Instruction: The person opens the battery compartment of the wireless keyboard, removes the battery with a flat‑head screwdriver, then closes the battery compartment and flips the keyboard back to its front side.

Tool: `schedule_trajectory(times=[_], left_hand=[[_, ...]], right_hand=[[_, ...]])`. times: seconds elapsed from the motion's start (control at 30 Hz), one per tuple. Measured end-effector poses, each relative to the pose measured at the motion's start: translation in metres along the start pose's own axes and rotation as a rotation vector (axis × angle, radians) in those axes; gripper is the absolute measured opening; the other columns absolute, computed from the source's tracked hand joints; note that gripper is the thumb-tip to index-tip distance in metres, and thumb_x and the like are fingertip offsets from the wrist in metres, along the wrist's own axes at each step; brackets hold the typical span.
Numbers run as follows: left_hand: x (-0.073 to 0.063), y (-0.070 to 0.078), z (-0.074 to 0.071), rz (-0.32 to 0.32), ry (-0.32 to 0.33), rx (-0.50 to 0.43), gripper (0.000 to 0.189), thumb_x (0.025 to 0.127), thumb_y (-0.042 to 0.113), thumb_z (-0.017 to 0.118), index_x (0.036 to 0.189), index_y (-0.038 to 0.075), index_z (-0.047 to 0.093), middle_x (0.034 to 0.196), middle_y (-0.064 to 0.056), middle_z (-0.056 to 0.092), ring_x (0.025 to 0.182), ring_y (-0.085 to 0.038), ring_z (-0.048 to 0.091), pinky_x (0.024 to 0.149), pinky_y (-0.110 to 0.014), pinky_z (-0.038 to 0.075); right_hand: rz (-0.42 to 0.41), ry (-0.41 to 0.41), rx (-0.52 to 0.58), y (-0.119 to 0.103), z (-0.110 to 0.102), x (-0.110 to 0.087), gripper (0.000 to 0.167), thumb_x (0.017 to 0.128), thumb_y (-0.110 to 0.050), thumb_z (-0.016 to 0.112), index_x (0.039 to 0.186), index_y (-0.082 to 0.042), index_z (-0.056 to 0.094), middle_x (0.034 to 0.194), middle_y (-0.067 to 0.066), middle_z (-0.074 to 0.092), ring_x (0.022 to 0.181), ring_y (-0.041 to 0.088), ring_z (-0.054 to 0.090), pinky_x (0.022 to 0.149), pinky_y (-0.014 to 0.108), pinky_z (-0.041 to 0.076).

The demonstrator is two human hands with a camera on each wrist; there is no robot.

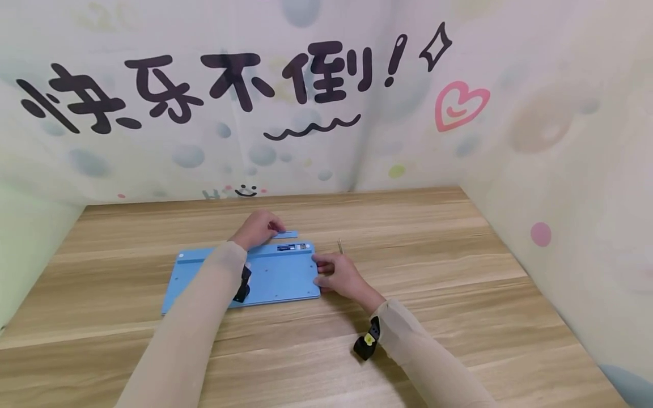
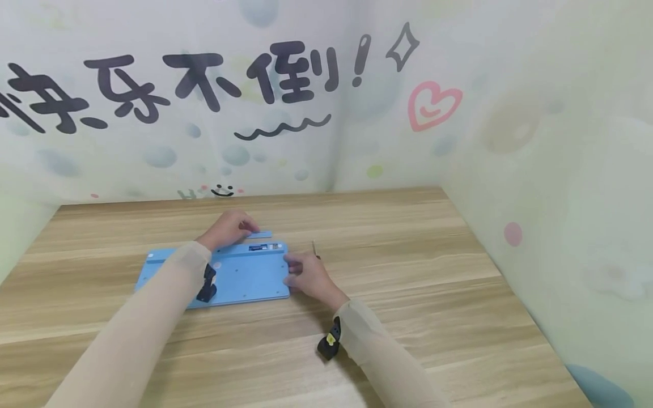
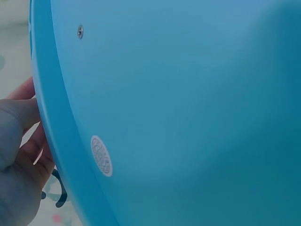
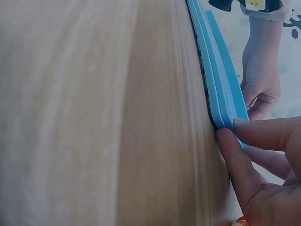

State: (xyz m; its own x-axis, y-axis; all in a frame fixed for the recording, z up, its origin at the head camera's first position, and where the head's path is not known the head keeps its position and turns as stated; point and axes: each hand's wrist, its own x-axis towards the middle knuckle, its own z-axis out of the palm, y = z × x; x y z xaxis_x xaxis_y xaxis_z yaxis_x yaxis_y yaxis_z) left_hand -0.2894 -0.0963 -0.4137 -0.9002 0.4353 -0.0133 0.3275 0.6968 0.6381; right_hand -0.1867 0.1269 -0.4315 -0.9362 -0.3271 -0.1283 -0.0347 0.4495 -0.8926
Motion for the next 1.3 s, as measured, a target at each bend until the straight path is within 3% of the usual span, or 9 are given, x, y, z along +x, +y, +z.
schedule_trajectory(times=[0.3,0.53,1.13,1.3], left_hand=[[0.001,-0.001,0.001,0.009,0.005,0.032,0.020,0.085,-0.008,0.056,0.097,0.001,0.070,0.098,-0.013,0.065,0.091,-0.026,0.057,0.086,-0.040,0.047],[0.001,-0.002,0.003,-0.018,-0.003,0.031,0.020,0.087,-0.005,0.056,0.098,0.003,0.069,0.101,-0.012,0.064,0.093,-0.026,0.056,0.087,-0.040,0.046],[-0.004,0.020,-0.010,-0.009,-0.028,0.040,0.019,0.090,0.002,0.055,0.103,0.004,0.067,0.100,-0.010,0.062,0.090,-0.024,0.053,0.084,-0.037,0.046],[-0.007,0.022,-0.014,0.021,-0.049,0.027,0.019,0.089,0.002,0.055,0.105,0.002,0.066,0.100,-0.012,0.062,0.091,-0.024,0.054,0.083,-0.038,0.046]], right_hand=[[0.003,0.003,-0.011,-0.001,0.000,0.000,0.051,0.079,0.007,0.066,0.128,0.002,0.050,0.114,0.018,0.052,0.101,0.027,0.055,0.068,0.025,0.053],[-0.005,0.003,-0.025,0.000,0.000,0.000,0.051,0.080,0.007,0.065,0.128,0.002,0.050,0.115,0.017,0.052,0.101,0.026,0.055,0.070,0.025,0.053],[0.005,-0.003,0.000,-0.001,0.000,-0.001,0.050,0.080,0.007,0.065,0.128,0.002,0.050,0.116,0.018,0.051,0.102,0.027,0.055,0.069,0.025,0.053],[0.000,-0.005,-0.003,-0.001,0.000,-0.001,0.050,0.080,0.007,0.065,0.128,0.002,0.050,0.117,0.018,0.052,0.102,0.027,0.055,0.068,0.025,0.053]])
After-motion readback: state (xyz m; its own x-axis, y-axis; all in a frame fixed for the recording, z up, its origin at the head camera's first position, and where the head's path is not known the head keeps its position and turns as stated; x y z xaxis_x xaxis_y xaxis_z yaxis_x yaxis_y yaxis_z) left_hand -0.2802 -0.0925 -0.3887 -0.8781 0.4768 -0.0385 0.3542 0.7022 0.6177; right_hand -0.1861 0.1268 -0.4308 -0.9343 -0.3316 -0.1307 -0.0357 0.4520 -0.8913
